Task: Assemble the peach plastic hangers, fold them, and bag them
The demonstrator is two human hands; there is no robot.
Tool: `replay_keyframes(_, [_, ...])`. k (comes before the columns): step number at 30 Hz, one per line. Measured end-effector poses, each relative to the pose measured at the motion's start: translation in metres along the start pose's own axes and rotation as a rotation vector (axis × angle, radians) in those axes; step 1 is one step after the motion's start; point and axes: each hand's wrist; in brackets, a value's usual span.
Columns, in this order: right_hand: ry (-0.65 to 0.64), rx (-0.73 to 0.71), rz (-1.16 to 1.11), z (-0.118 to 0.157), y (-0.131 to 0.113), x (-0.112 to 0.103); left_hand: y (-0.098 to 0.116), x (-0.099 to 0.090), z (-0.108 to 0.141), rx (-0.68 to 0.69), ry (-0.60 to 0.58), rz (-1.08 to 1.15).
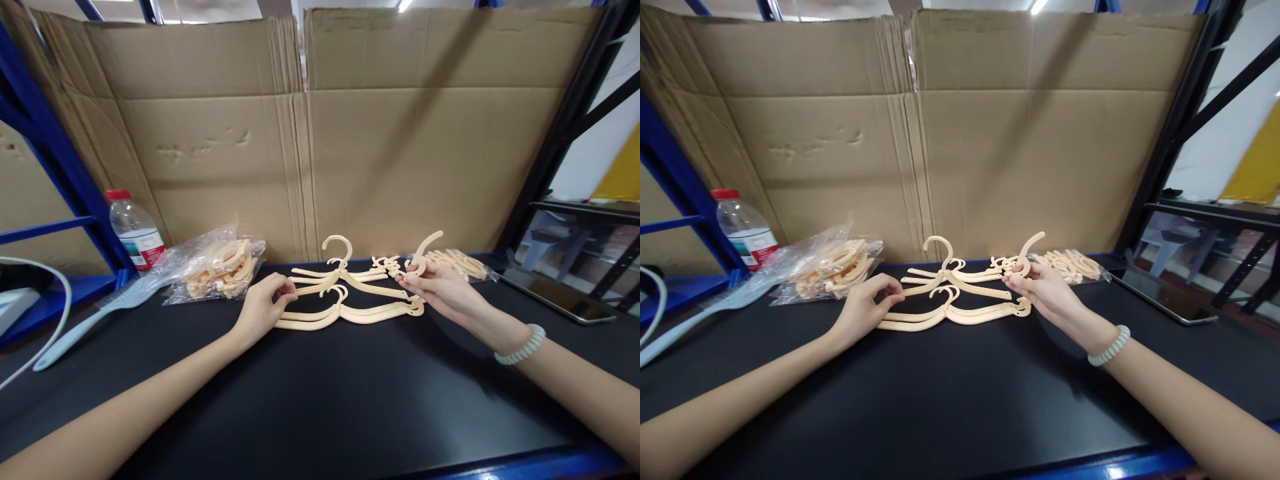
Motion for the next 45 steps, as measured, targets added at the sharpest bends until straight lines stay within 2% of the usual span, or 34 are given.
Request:
replay_keyframes(5, [0.052, 0.072, 0.057, 0.001, -0.001, -0.002, -0.001, -0.001, 0.001, -0.010, -0.012, -0.009])
replay_keyframes(10, [-0.093, 0.127, 0.107, -0.001, -0.004, -0.006, -0.001, -0.001, 0.001, -0.026, -0.026, -0.034])
replay_keyframes(14, [-0.175, 0.254, 0.047, -0.002, -0.007, -0.008, 0.000, -0.001, 0.001, -0.025, -0.022, -0.020])
replay_keyframes(17, [-0.171, 0.364, -0.031, -0.002, -0.008, -0.008, 0.001, 0.000, 0.001, -0.020, -0.013, -0.015])
replay_keyframes(21, [-0.173, 0.406, -0.055, -0.003, -0.007, -0.008, 0.000, 0.000, 0.002, -0.013, -0.004, 0.000])
replay_keyframes(27, [-0.086, 0.532, -0.084, -0.001, -0.011, -0.003, 0.000, 0.001, 0.002, -0.003, 0.016, -0.001])
replay_keyframes(34, [-0.118, 0.489, -0.073, 0.003, -0.010, -0.001, 0.003, -0.001, 0.002, 0.016, 0.015, -0.014])
replay_keyframes(45, [0.083, 0.344, 0.072, 0.008, -0.009, 0.010, 0.010, -0.001, 0.005, 0.008, -0.014, -0.003])
Point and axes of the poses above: each hand's wrist, its own z-axis away from the middle knuckle, its own x-axis out of the palm, y = z × x, and after that the axes turned 7 degrees about y, right-handed
